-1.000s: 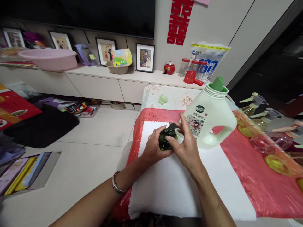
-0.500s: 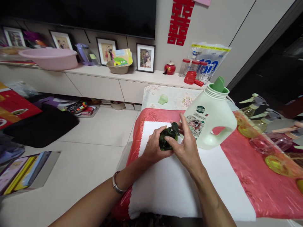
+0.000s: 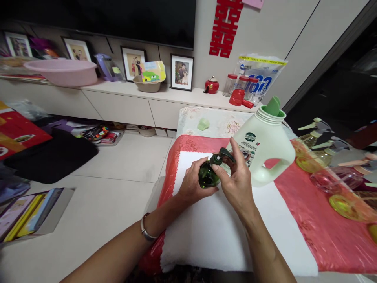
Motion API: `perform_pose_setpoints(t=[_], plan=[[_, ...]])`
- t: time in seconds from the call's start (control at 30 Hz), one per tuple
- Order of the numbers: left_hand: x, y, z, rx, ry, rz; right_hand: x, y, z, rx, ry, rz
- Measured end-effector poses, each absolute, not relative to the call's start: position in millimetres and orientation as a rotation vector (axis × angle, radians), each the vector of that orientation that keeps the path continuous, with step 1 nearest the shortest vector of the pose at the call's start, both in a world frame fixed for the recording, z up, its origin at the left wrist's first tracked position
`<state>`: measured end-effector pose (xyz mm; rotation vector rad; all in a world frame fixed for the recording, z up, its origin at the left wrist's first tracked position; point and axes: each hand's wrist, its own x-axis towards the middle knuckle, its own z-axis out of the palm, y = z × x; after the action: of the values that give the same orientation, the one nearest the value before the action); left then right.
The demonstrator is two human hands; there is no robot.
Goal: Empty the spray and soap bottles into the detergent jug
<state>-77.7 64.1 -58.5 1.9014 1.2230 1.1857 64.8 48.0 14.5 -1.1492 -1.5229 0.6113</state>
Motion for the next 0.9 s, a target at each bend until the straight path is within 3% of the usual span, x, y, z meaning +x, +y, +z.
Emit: perform_pose_setpoints(t=[0.1, 0.53, 0.67, 0.9], plan=[[-79, 63, -56, 1.882, 1.214, 1.171, 63, 46, 27, -1.077, -1.408, 0.688], [-81, 63, -53, 1.876, 1.205, 1.141, 89, 9, 96, -0.915, -1.225, 0.259], [-81, 64, -57, 1.898, 1.213, 1.142, 118, -4, 96, -1.140, -1.370, 0.351], [-80, 65, -58, 1.914, 1.226, 1.149, 160, -5, 46, -1.768, -2.002, 0.341]])
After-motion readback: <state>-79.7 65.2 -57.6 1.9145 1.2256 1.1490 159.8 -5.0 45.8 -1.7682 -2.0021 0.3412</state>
